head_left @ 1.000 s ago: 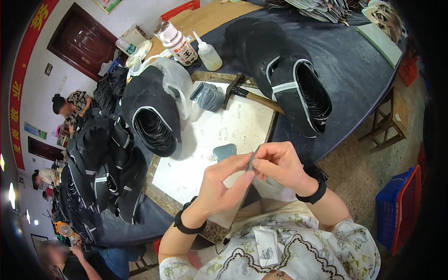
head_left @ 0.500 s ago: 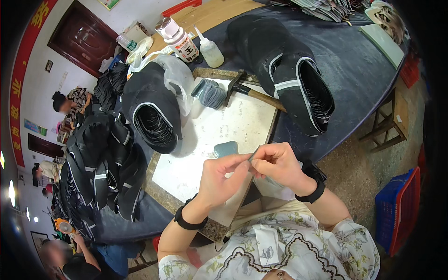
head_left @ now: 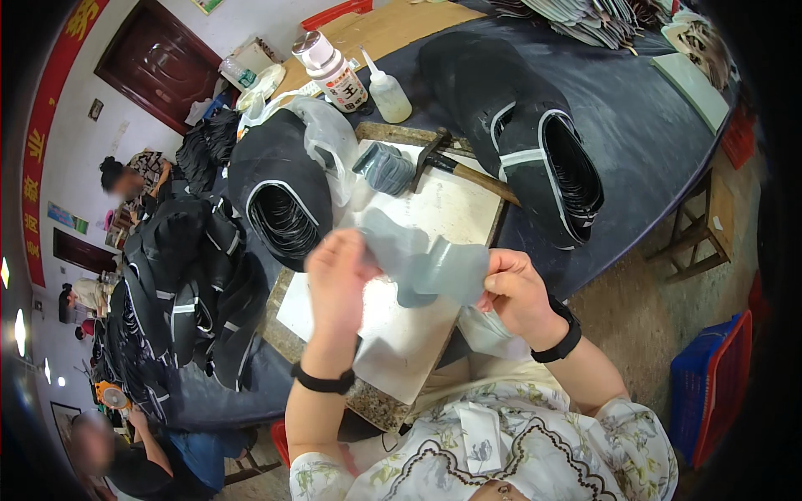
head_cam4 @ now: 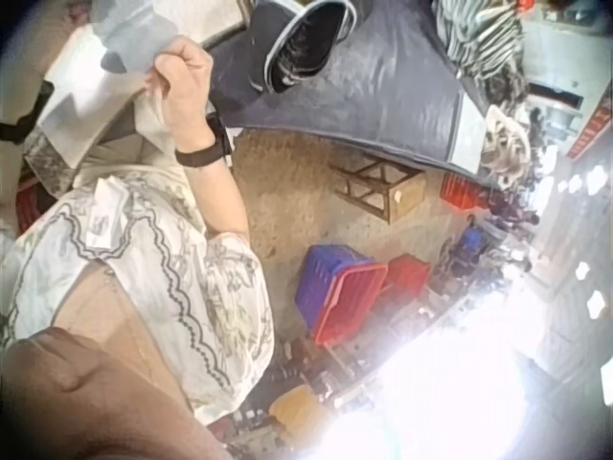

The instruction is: The recorder is applying small gray adhesive or structural components to the interior and exterior of black footwear uppers.

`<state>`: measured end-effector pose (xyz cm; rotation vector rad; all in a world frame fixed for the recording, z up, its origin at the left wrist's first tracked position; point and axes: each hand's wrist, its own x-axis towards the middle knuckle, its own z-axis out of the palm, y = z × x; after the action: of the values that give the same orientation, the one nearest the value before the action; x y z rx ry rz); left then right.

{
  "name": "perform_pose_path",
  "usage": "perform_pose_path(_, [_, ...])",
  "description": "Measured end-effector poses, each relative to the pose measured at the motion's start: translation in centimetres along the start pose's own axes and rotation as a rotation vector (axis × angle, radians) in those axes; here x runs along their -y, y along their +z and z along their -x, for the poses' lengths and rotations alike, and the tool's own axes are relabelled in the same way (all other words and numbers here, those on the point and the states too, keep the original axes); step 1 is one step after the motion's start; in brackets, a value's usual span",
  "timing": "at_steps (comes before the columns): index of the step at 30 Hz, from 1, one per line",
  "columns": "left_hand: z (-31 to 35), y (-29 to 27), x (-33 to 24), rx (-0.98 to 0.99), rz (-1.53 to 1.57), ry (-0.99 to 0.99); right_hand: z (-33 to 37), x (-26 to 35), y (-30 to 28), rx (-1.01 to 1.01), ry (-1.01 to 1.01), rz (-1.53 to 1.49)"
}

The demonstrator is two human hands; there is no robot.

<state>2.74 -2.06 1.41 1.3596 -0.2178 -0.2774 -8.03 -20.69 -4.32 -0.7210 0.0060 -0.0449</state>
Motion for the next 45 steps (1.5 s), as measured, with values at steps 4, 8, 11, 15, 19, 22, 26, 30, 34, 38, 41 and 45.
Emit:
perform_pose_path(4, [-2.8, -3.3, -1.8, -0.158, 0.005, 0.171, -1.1, -0.7, -2.4, 0.012, -0.030, 0.076])
perform_pose_path(8, [-1.6, -0.6, -2.3, -0.106, -0.454, 0.291, -1.9, -1.2, -0.3, -0.088, -0.189, 1.120])
perform_pose_path(11, [1.1, 1.2, -2.8, 0.087, -0.739, 0.405, -1.6, -0.8, 2.1, -0.096, -0.473, 0.739])
perform_pose_path(15, [3.0, 6.3, -2.7, 0.388, -0.811, 0.525, 0.8, 1.0, 2.1, -0.056, -0.438, 0.665])
perform_pose_path(19, [1.2, 10.0, -1.7, 0.500, -0.760, 0.685, 4.7, 3.8, -1.6, -0.237, -0.206, 0.487])
perform_pose_path(22, [0.7, 14.5, 1.6, 0.657, -0.837, 1.017, 7.0, 4.1, -5.0, -0.590, -0.465, 0.195])
perform_pose_path(26, [-0.1, 19.3, 7.3, 0.636, -1.283, 1.460, 9.9, 6.1, -6.9, -0.683, -0.617, 0.140])
perform_pose_path(30, [-0.7, 20.9, 4.4, 0.896, -1.408, 1.081, 11.1, 6.9, -7.5, -0.725, -0.642, 0.197])
perform_pose_path(34, [-4.9, 21.0, -6.0, 0.515, -0.495, 0.807, 10.7, 7.4, -5.8, -0.662, -0.623, 0.228])
perform_pose_path(38, [-3.4, 14.9, -11.8, 0.271, -0.745, 0.865, 8.8, 8.7, -3.6, -0.504, -0.523, 0.410])
perform_pose_path(41, [-1.3, 10.2, -7.9, 0.358, -0.741, 0.536, 6.2, 8.1, -1.3, -0.274, -0.337, 0.479])
perform_pose_path(45, [3.2, 5.5, -3.8, 0.564, -0.290, 0.015, 2.1, 5.8, 3.8, 0.078, -0.150, 0.610])
